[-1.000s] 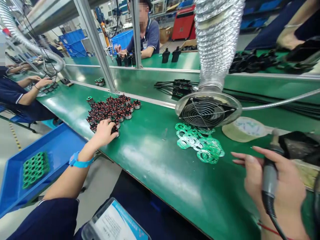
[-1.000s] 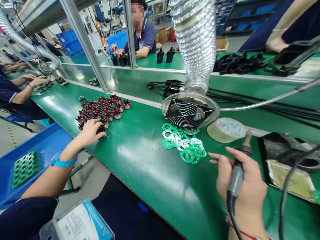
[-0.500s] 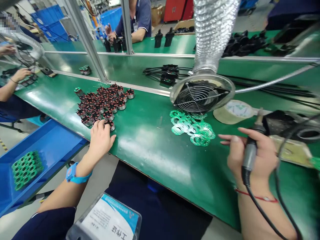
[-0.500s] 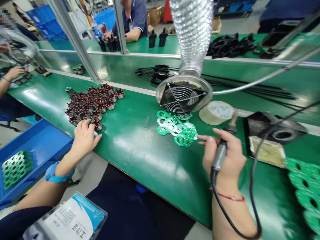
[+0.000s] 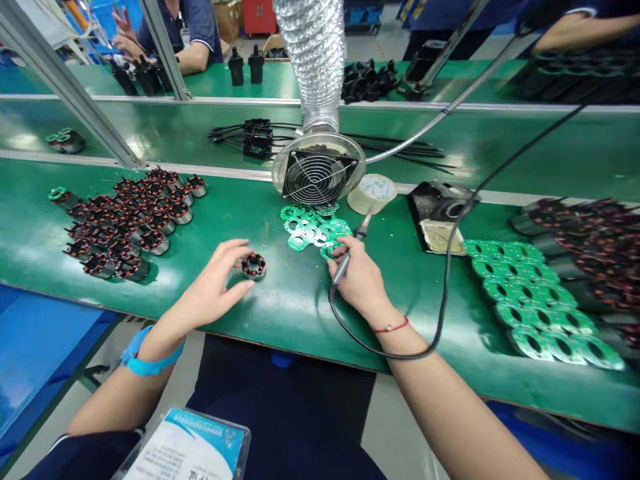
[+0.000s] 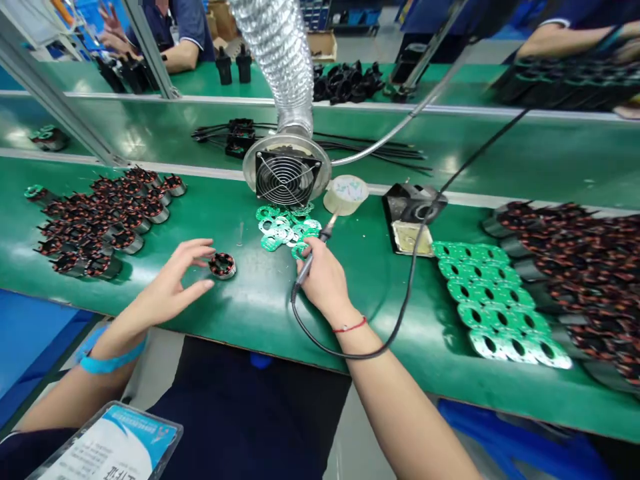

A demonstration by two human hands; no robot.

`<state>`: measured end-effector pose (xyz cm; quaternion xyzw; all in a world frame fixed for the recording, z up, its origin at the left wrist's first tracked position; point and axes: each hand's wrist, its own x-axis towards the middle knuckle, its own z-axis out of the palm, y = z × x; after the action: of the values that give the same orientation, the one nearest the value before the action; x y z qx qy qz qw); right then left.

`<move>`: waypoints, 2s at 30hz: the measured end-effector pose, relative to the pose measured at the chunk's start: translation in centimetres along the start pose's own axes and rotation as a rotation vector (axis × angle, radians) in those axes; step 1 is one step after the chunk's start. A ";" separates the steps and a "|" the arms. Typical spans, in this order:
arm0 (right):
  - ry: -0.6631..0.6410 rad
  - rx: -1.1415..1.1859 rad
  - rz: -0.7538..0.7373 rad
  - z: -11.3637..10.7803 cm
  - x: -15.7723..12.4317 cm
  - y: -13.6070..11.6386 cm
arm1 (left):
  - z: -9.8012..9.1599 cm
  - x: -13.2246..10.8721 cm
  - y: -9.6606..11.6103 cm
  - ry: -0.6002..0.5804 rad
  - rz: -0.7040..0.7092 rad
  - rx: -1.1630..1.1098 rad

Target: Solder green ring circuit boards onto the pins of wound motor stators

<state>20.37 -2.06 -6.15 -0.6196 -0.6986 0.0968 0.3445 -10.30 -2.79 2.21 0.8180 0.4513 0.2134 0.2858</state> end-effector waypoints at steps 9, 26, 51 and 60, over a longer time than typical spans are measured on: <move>-0.151 -0.109 -0.142 0.8 0.5 -1.6 | -0.1 4.7 -5.8 -0.236 0.100 0.334; 0.156 0.229 -0.281 0.9 -1.4 -4.3 | 4.0 8.2 1.0 -0.292 0.125 -0.105; 0.291 0.398 0.255 -2.3 -4.3 -3.1 | 6.6 8.4 -2.7 -0.091 0.336 -0.011; 0.193 0.494 0.281 -2.3 -4.5 -2.9 | 6.8 8.9 -2.8 -0.069 0.421 0.042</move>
<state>19.43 -7.54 -4.45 -0.6141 -0.5252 0.2513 0.5328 -3.42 4.15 -3.89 0.9068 0.2650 0.2307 0.2331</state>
